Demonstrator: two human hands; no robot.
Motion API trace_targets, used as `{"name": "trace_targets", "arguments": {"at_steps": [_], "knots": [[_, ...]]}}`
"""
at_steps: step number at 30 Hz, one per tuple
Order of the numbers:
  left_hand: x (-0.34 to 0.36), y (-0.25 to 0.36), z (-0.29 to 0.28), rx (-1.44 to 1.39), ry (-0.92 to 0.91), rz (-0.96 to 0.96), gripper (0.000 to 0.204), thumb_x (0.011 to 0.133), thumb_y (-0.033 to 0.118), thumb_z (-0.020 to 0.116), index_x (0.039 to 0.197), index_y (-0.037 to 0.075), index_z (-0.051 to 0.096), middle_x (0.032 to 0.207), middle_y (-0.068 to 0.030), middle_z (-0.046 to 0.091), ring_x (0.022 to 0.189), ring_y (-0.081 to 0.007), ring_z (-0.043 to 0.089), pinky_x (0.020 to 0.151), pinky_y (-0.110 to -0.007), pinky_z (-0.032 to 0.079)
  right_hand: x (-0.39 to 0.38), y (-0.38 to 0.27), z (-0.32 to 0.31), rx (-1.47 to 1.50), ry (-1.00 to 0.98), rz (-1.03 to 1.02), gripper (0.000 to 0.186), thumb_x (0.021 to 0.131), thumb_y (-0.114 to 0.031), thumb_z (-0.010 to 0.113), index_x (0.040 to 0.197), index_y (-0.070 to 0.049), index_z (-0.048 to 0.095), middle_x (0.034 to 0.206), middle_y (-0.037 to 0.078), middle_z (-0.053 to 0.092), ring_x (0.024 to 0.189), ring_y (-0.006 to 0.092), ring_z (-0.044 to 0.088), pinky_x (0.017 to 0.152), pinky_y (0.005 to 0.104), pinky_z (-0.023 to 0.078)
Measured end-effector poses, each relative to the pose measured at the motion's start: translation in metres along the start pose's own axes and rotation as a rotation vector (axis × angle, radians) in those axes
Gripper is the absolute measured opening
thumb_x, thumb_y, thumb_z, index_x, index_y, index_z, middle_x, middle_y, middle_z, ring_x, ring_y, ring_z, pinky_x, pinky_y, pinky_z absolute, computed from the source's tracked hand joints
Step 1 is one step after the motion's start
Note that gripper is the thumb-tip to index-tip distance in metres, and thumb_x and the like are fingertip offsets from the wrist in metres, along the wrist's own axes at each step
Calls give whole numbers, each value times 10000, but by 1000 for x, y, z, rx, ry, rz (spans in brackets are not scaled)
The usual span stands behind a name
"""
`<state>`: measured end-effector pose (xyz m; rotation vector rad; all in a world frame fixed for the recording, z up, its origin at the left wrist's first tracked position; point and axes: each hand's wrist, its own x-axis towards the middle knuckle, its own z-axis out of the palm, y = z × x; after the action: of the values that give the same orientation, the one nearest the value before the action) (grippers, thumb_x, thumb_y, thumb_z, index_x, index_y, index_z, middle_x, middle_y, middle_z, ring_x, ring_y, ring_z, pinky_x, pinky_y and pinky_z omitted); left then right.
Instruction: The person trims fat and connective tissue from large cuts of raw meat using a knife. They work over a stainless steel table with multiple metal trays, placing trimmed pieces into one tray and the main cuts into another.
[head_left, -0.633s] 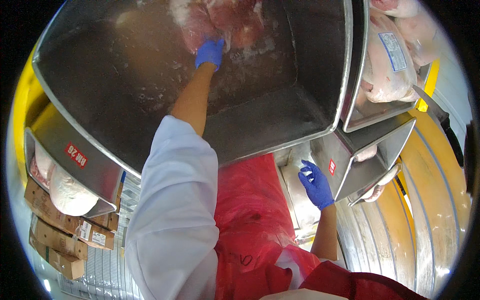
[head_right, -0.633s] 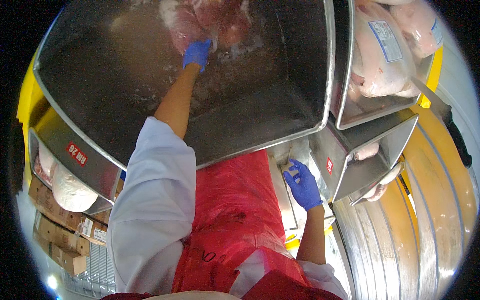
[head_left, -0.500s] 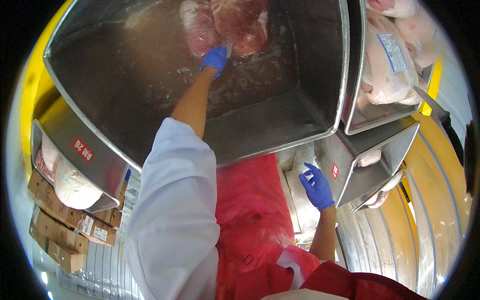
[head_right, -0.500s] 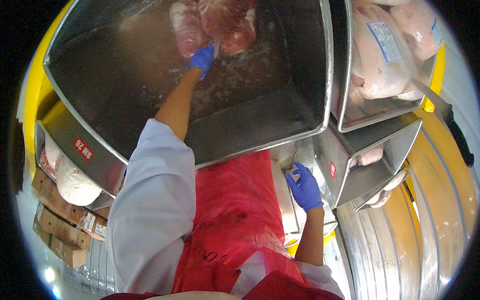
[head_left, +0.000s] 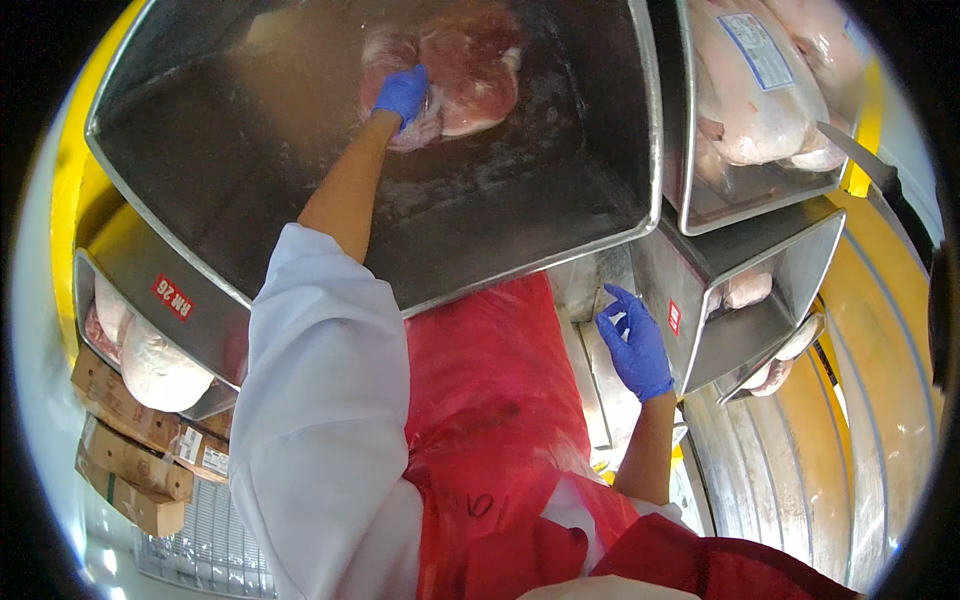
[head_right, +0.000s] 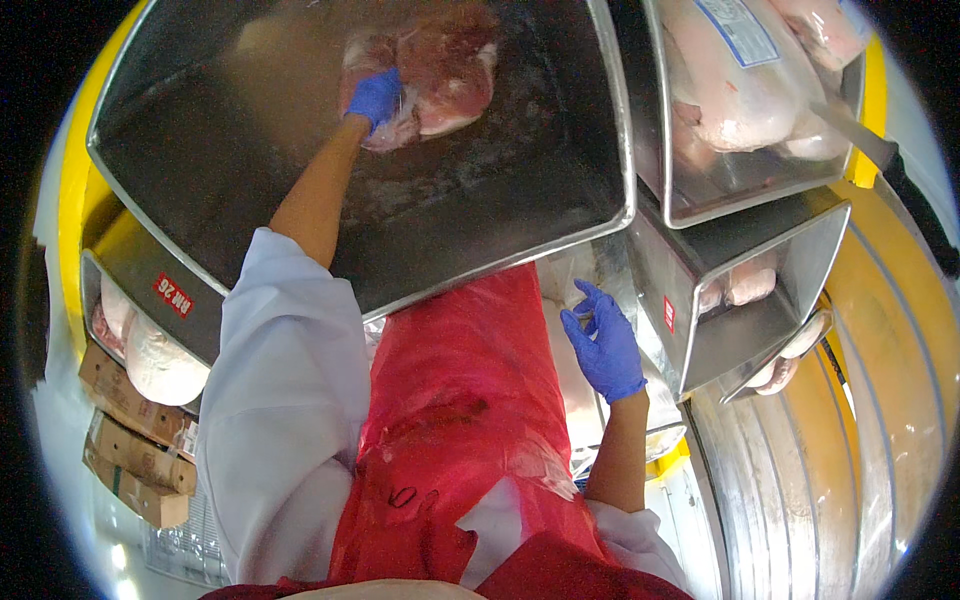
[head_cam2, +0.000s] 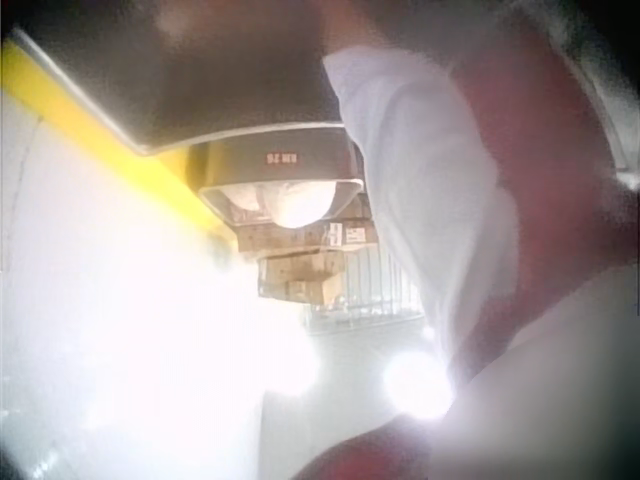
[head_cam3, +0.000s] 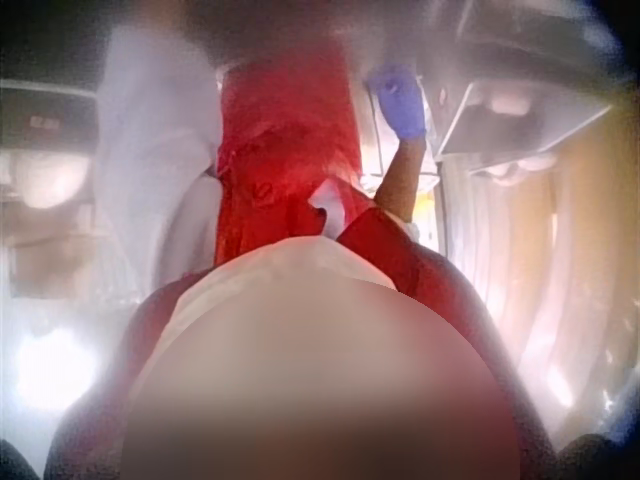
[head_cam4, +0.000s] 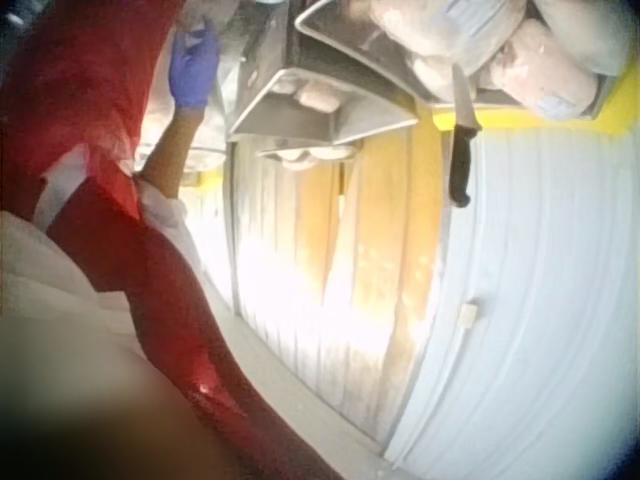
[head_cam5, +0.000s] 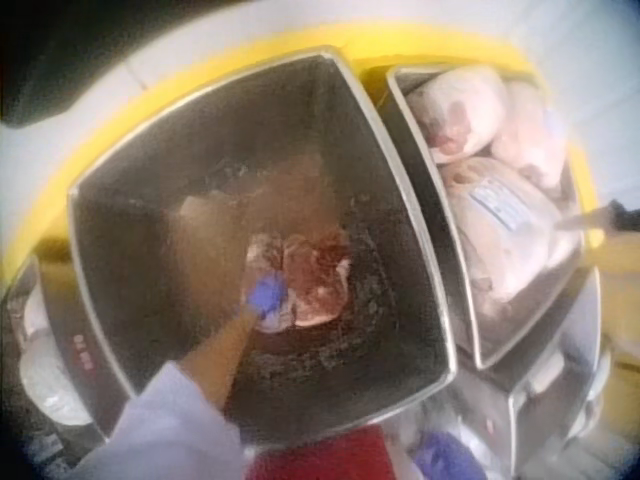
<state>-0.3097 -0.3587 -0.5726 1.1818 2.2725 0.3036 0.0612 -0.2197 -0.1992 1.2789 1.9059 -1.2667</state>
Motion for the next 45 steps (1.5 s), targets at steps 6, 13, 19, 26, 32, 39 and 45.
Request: {"name": "trace_targets", "arguments": {"at_steps": [6,13,19,26,32,39,45], "knots": [[-48,30,-16,-195,-134,-48,163,905,132,519,986,44,630,893,-233,668,797,-406,660,674,-506,513,-10,5,4,98,11,13,460,886,-200,682,1305,-68,547,909,75,594,695,157,525,663,302,468],[-102,15,2,-10,-364,274,210,930,184,503,981,41,649,924,-224,664,854,-414,652,750,-496,515,6,-3,21,62,-15,-61,443,877,-207,693,1275,-63,563,919,84,595,689,173,524,647,316,467],[-139,50,-12,-219,-526,-162,355,949,317,501,1077,20,649,1030,-248,652,969,-413,631,854,-502,498,47,-1,33,-119,354,-288,425,852,-165,694,1245,-53,575,1058,151,576,911,273,555,825,388,452],[-46,-46,-13,-196,314,-632,735,802,572,669,1272,15,572,1235,-257,602,1122,-432,586,934,-470,485,123,15,31,-426,857,-329,549,766,-193,761,1239,-43,526,1238,231,481,1169,378,455,1010,492,342],[39,-76,54,-190,287,-736,676,839,554,626,1246,14,610,1232,-216,630,1158,-389,592,976,-473,470,156,52,36,-246,899,-421,550,729,-135,779,1180,-41,478,1148,194,490,1094,366,483,969,458,378],[74,-73,48,-167,244,-722,330,892,295,530,1125,120,686,1152,-180,661,1056,-371,640,917,-445,509,155,47,43,-235,938,-344,528,710,-120,786,1131,-47,475,1090,171,497,1041,351,503,928,437,394],[58,-26,23,-299,528,-557,230,923,265,525,972,91,666,957,-218,669,892,-422,638,777,-521,496,156,45,45,-199,958,-395,551,687,-116,793,1133,-64,475,1066,161,500,1008,346,511,902,433,401]]}}
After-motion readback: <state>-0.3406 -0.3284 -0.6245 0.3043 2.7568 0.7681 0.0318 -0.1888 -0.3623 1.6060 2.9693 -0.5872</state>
